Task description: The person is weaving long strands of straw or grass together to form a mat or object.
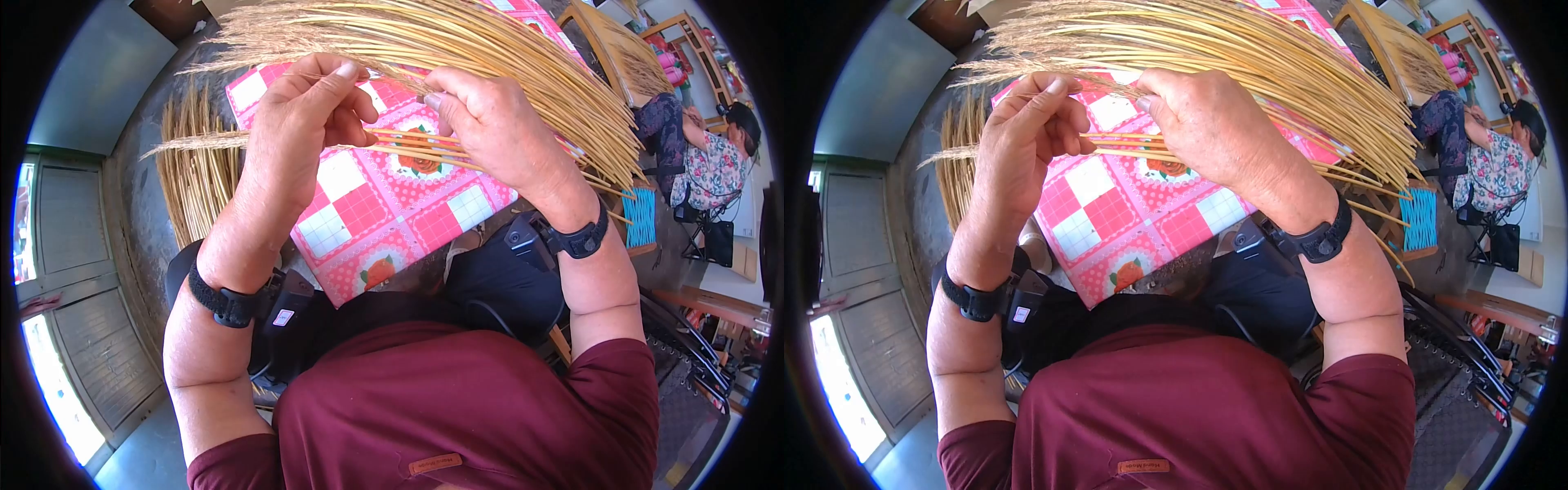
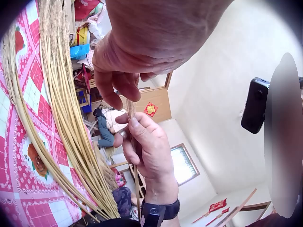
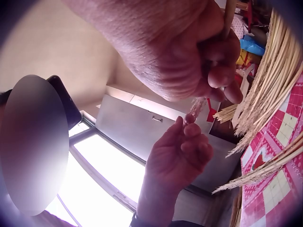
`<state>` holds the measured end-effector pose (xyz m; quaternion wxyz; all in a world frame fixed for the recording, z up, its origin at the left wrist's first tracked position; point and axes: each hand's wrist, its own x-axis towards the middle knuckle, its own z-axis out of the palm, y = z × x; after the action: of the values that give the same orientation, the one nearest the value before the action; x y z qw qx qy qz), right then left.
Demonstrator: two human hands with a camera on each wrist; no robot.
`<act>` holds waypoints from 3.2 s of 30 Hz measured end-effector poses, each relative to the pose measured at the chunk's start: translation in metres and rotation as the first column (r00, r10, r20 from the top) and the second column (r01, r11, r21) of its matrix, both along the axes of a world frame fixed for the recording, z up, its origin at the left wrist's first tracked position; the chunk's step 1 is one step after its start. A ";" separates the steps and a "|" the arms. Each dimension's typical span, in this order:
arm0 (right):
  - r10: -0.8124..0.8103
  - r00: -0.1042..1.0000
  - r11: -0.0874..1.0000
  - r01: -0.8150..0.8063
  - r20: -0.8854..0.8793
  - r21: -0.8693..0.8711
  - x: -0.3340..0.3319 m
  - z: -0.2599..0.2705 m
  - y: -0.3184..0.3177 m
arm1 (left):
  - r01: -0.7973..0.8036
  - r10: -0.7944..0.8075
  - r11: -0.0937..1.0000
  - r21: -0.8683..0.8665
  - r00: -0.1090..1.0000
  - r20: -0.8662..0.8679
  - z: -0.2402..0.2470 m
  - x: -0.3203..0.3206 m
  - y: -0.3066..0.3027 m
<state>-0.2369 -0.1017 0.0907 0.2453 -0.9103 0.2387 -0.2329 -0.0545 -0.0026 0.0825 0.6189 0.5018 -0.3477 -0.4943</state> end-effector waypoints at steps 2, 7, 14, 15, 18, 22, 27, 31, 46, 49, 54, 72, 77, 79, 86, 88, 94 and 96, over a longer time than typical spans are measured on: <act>0.005 1.000 1.000 -0.005 0.015 -0.001 0.000 -0.002 0.000 | 0.015 -0.015 1.000 -0.002 1.000 -0.009 -0.003 0.001 -0.001; -0.006 0.999 1.000 0.007 -0.042 0.018 0.001 -0.003 0.001 | 0.033 -0.033 0.999 0.008 0.999 0.009 -0.003 0.000 -0.001; 0.059 0.986 0.997 -0.067 -0.155 -0.049 0.004 -0.010 0.007 | 0.057 -0.057 0.998 -0.005 0.998 0.030 -0.005 -0.001 -0.001; 0.068 0.983 0.995 -0.078 -0.168 -0.054 0.005 -0.014 0.009 | 0.065 -0.065 0.998 -0.001 0.998 0.027 -0.005 -0.001 0.000; 0.077 0.970 0.995 -0.091 -0.229 -0.051 0.007 -0.018 0.012 | 0.077 -0.078 0.997 0.018 0.997 0.028 -0.004 -0.003 0.001; 0.094 0.951 0.992 -0.114 -0.296 -0.051 0.007 -0.020 0.014 | 0.103 -0.107 0.993 0.064 0.991 0.074 -0.004 -0.003 0.002; 0.118 0.876 0.992 -0.119 -0.468 0.027 0.010 -0.021 0.020 | 0.163 -0.184 0.980 0.112 0.959 0.214 -0.001 -0.008 0.003; 0.150 0.828 0.988 -0.138 -0.540 0.063 0.014 -0.023 0.023 | 0.176 -0.209 0.975 0.134 0.931 0.298 0.000 -0.012 0.004; 0.072 0.897 0.993 -0.105 -0.436 -0.053 0.007 -0.014 0.011 | 0.013 -0.008 1.000 -0.022 0.977 0.211 0.004 -0.007 0.003; 0.051 0.919 0.996 -0.078 -0.392 -0.054 0.004 -0.014 0.008 | -0.008 0.014 1.000 -0.029 0.976 0.216 0.004 -0.005 0.002; 0.050 0.952 0.990 -0.087 -0.301 -0.110 0.000 -0.010 0.001 | -0.034 0.045 0.997 -0.066 0.984 0.174 0.008 0.001 0.003; -0.037 0.996 0.996 0.029 -0.082 -0.089 -0.003 -0.008 -0.008 | -0.251 0.245 0.966 -0.062 0.965 -0.088 -0.002 0.003 -0.005; 0.010 0.987 0.997 -0.021 -0.159 -0.073 0.002 -0.003 0.003 | -0.008 0.012 0.999 0.040 0.994 -0.108 -0.006 -0.001 -0.004; 0.049 0.994 0.994 -0.058 -0.102 -0.091 0.002 -0.003 0.003 | -0.031 0.030 0.999 -0.006 0.993 -0.117 -0.007 0.005 -0.005; 0.046 0.999 0.997 -0.045 0.009 -0.069 -0.001 -0.003 -0.001 | -0.123 0.094 0.983 -0.134 0.974 -0.206 0.002 0.034 -0.008; 0.027 1.000 0.999 -0.027 0.002 -0.044 -0.002 0.000 -0.001 | -0.163 0.123 0.974 -0.161 0.965 -0.231 0.002 0.046 -0.008; 0.075 0.994 0.995 -0.068 0.084 -0.076 -0.003 -0.001 -0.001 | -0.181 0.123 0.970 -0.165 0.942 -0.312 0.004 0.067 -0.003; 0.068 0.996 0.995 -0.064 0.054 -0.070 -0.003 0.002 -0.001 | -0.117 0.044 0.972 -0.202 0.941 -0.335 -0.001 0.078 -0.001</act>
<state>-0.2402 -0.1031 0.0925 0.2281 -0.9186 0.1935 -0.2582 0.0236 -0.0040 0.0815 0.7395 0.3548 -0.2711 -0.5037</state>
